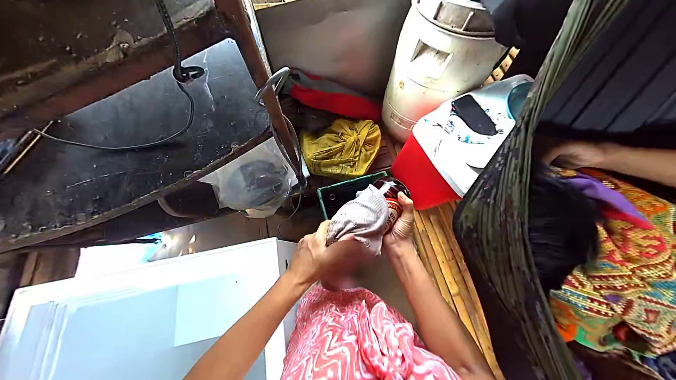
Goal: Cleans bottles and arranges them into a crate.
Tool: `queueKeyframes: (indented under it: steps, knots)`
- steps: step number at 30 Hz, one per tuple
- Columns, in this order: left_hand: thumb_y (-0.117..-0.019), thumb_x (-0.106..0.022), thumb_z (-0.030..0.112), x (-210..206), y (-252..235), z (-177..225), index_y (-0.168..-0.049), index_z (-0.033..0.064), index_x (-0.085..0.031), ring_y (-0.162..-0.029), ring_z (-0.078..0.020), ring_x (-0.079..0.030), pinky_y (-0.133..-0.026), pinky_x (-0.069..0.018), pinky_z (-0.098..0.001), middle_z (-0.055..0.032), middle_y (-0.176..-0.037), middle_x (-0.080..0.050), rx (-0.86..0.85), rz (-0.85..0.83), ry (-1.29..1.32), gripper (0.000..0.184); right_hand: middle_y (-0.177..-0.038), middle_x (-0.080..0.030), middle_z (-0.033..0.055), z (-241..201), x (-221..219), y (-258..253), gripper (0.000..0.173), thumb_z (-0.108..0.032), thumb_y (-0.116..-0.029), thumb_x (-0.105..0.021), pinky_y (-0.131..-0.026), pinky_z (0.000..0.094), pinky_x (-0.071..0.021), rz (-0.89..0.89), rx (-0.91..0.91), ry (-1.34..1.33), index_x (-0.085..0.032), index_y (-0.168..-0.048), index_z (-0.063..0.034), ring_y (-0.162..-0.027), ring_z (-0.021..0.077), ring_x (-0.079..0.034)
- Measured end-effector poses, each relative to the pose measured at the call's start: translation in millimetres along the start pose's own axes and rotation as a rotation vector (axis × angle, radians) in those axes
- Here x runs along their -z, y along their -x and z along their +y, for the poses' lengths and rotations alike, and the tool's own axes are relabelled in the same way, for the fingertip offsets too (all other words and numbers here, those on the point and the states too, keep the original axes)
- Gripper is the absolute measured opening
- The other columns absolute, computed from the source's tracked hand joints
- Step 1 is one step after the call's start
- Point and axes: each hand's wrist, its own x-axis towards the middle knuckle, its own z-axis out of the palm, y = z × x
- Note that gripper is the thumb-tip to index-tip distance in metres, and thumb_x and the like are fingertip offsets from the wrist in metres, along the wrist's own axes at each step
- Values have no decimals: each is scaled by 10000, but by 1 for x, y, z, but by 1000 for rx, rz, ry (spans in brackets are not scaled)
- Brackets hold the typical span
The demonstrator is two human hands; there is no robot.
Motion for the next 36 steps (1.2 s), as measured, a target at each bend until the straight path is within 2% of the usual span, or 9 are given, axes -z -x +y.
queueKeyframes:
  steps: [5, 7, 9, 12, 17, 21, 25, 30, 36]
  knots:
    - [-1089, -366, 323, 10, 30, -37, -711, -15, -664, -595, -328, -682, -536, -524, -521, -173, -616, -632, -267, 356, -211, 589, -876, -712, 91, -2, 11, -11, 314, -348, -883, -686, -694, 412, -621, 47, -7, -67, -634, -1069, -101, -797, 197, -721]
    - [-1091, -361, 366, 24, 32, -40, -756, -12, -673, -587, -265, -649, -552, -504, -455, -140, -614, -613, -223, 323, -109, 594, -888, -700, 87, -6, 8, -12, 280, -360, -968, -566, -698, 418, -616, 97, 3, -48, -606, -1084, -109, -808, 199, -714]
    - [-1073, -380, 427, 39, 34, -28, -1142, -48, -686, -790, -195, -704, -746, -575, -418, -136, -868, -717, -152, 86, 89, 570, -877, -697, 75, -6, 3, -8, 297, -376, -1022, -463, -688, 403, -615, 118, -20, -49, -593, -1087, -117, -797, 184, -710]
    - [-870, -678, 508, 48, 17, 4, -1553, -24, -284, -1012, -138, -693, -926, -572, -380, -132, -1183, -684, -12, -262, 330, 952, -863, -705, 67, 3, -8, 1, 360, -430, -1040, -423, -674, 375, -618, 57, -79, -78, -590, -1100, -117, -783, 165, -715]
    - [-773, -756, 222, 35, -23, 5, -1357, 79, -441, -919, -88, -703, -837, -603, -290, -18, -1028, -701, 124, -428, 895, 679, -852, -739, 69, 1, -11, 3, 478, -442, -688, -860, -691, 384, -633, -95, -32, -117, -697, -1011, -129, -790, 168, -739]
    - [-880, -624, 277, 9, -12, -7, -920, 178, -682, -783, -69, -728, -748, -614, -267, 11, -824, -757, 241, -592, 1273, 122, -845, -737, 45, -10, -15, -8, 435, -421, -698, -846, -680, 357, -630, -111, 77, 1, -696, -993, -139, -781, 137, -735]
    - [-999, -579, 314, 11, 9, -6, -1070, 81, -652, -848, -66, -702, -820, -591, -286, 13, -880, -723, 139, -367, 705, 254, -882, -743, 44, -15, -5, -16, 376, -393, -767, -805, -707, 364, -631, -115, 129, -4, -689, -1027, -147, -816, 138, -737]
    - [-971, -576, 207, 1, 33, -23, -1081, -103, -697, -997, -413, -725, -865, -584, -537, -279, -1061, -715, -388, 179, -220, 350, -886, -722, 45, -8, 8, -29, 240, -359, -953, -598, -706, 374, -619, -46, 104, -70, -641, -1046, -142, -819, 155, -726]
    - [-915, -676, 308, 3, 18, 24, -1302, -25, -620, -1183, -511, -613, -902, -549, -553, -398, -1418, -477, -219, -19, -415, 514, -920, -735, 47, 9, 2, -14, 375, -433, -830, -742, -721, 385, -625, -128, 14, -83, -667, -1067, -152, -850, 160, -734]
